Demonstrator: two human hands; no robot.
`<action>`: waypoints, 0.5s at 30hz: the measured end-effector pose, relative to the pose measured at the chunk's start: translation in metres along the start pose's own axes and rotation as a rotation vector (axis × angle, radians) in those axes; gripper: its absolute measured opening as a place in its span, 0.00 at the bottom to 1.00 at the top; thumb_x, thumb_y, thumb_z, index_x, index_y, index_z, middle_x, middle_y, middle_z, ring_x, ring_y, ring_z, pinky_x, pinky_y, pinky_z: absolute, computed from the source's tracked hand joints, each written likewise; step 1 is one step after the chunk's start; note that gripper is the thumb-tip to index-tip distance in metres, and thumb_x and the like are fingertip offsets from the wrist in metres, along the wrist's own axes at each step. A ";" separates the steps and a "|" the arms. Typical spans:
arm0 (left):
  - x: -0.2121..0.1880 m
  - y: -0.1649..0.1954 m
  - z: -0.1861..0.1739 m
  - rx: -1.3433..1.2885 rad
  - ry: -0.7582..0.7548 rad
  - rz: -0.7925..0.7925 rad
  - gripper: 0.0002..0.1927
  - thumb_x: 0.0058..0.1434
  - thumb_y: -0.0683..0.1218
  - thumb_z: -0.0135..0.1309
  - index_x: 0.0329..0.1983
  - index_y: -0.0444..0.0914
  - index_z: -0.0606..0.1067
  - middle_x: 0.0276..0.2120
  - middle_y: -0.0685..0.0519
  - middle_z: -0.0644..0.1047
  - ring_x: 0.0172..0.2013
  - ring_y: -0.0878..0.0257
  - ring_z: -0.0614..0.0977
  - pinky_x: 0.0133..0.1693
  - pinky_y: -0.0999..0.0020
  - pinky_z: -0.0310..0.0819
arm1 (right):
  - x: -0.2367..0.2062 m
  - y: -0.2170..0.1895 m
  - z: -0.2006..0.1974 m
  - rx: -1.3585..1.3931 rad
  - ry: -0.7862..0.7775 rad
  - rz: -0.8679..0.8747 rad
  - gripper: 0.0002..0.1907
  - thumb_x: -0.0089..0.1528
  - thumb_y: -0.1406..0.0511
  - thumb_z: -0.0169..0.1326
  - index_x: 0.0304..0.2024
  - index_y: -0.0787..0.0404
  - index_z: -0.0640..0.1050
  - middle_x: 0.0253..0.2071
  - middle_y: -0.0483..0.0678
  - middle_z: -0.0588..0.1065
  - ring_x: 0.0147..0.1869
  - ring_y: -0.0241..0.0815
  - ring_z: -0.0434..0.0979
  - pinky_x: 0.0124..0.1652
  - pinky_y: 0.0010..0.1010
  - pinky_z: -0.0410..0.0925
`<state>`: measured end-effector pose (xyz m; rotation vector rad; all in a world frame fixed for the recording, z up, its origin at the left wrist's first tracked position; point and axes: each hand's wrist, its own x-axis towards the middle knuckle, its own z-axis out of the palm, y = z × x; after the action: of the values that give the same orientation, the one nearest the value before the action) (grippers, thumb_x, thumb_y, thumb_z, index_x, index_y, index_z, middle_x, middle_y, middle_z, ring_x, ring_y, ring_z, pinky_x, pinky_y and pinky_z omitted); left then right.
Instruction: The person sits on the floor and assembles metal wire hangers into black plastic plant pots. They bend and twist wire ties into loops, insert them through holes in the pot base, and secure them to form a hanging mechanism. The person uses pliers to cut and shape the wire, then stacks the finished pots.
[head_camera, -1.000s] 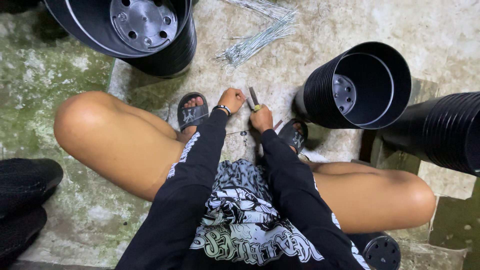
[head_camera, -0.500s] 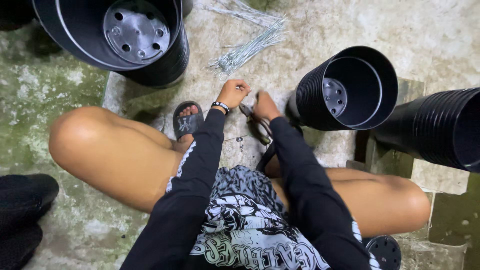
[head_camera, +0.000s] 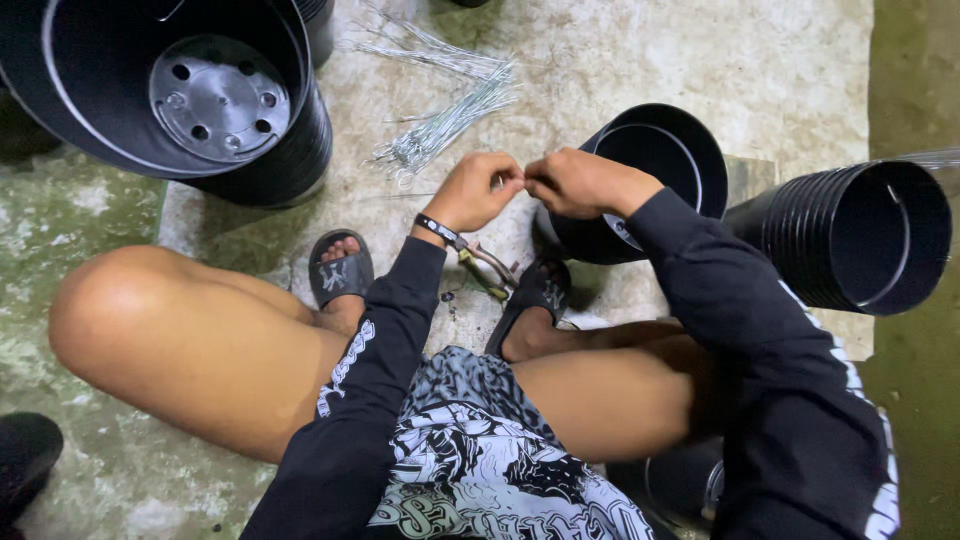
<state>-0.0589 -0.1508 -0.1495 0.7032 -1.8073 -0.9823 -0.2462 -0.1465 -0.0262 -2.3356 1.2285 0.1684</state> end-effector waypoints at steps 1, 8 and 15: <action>0.001 0.005 0.003 -0.002 -0.020 -0.019 0.07 0.61 0.44 0.60 0.36 0.33 0.79 0.30 0.46 0.80 0.31 0.57 0.82 0.37 0.64 0.75 | -0.007 0.002 -0.003 -0.017 -0.006 -0.023 0.11 0.64 0.65 0.51 0.43 0.64 0.80 0.33 0.63 0.78 0.38 0.66 0.78 0.40 0.48 0.71; 0.005 0.041 0.013 -0.106 -0.121 0.005 0.08 0.62 0.44 0.59 0.37 0.33 0.78 0.30 0.47 0.80 0.30 0.56 0.82 0.35 0.64 0.75 | -0.048 0.005 -0.017 0.036 0.029 -0.142 0.10 0.62 0.66 0.51 0.40 0.66 0.80 0.28 0.64 0.75 0.30 0.63 0.76 0.32 0.44 0.69; 0.010 0.072 -0.002 -0.015 -0.173 -0.035 0.09 0.64 0.45 0.59 0.37 0.34 0.79 0.29 0.46 0.79 0.26 0.55 0.78 0.31 0.63 0.70 | -0.076 0.002 -0.034 0.148 0.043 -0.040 0.11 0.65 0.64 0.50 0.32 0.67 0.74 0.19 0.59 0.63 0.20 0.51 0.60 0.25 0.40 0.59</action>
<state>-0.0644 -0.1226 -0.0827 0.6592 -1.9408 -1.1079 -0.2960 -0.1070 0.0276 -2.2442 1.1719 0.0136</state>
